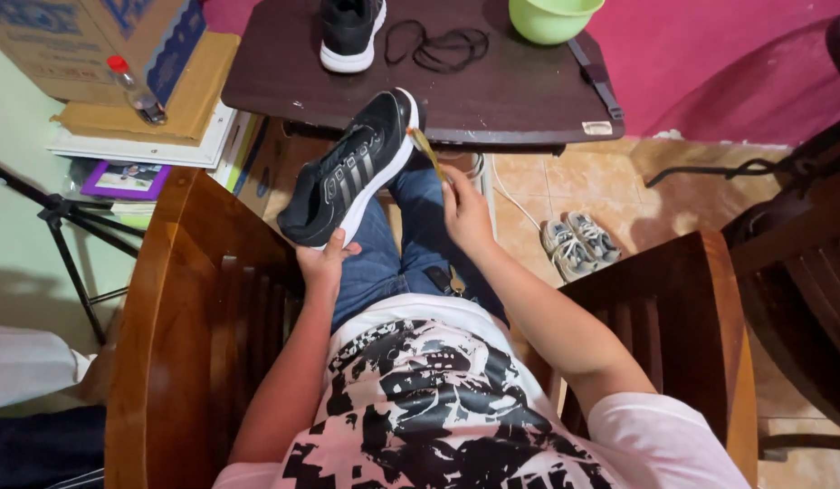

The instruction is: The person cleans a black sneaker using a toothbrush and water from a green bowl. They scrub the upper part, the white sole, and the bottom sole of the shoe, repeatedly dipping the brush into the water to keep it wet.

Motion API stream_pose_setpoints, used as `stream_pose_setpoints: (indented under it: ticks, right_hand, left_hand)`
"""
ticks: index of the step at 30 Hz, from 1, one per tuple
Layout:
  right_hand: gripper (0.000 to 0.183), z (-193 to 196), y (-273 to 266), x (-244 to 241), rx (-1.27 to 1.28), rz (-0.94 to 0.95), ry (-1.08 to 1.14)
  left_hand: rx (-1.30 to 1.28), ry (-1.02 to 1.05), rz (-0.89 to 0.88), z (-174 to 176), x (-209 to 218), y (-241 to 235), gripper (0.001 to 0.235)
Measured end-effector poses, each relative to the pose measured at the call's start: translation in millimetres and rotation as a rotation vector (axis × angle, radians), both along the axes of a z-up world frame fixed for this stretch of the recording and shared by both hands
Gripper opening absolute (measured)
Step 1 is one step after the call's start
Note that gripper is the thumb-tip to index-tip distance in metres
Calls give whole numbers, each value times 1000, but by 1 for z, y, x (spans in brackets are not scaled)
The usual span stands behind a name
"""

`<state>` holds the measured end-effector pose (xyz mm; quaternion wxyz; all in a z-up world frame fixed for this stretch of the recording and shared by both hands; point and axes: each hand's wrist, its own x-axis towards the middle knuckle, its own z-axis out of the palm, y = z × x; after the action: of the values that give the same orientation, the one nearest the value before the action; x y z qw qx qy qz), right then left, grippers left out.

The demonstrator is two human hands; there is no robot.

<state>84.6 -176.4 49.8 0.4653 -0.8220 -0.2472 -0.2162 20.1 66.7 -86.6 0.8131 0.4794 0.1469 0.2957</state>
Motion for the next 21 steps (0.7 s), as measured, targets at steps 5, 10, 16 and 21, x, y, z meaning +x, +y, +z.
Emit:
stream_pose_setpoints:
  ticks: [5, 10, 16, 21]
  right_hand:
    - [31, 33, 17, 12, 9, -66, 81]
    - [30, 35, 26, 9, 83, -78, 121]
    - [31, -25, 14, -19, 40, -110, 216]
    - [28, 22, 27, 8, 120, -102, 100]
  left_hand:
    - [-6, 14, -8, -26, 5, 4, 73]
    - [-9, 1, -4, -32, 12, 7, 72]
    - [-8, 34, 16, -14, 11, 0, 72]
    - [-49, 69, 31, -17, 7, -3, 74]
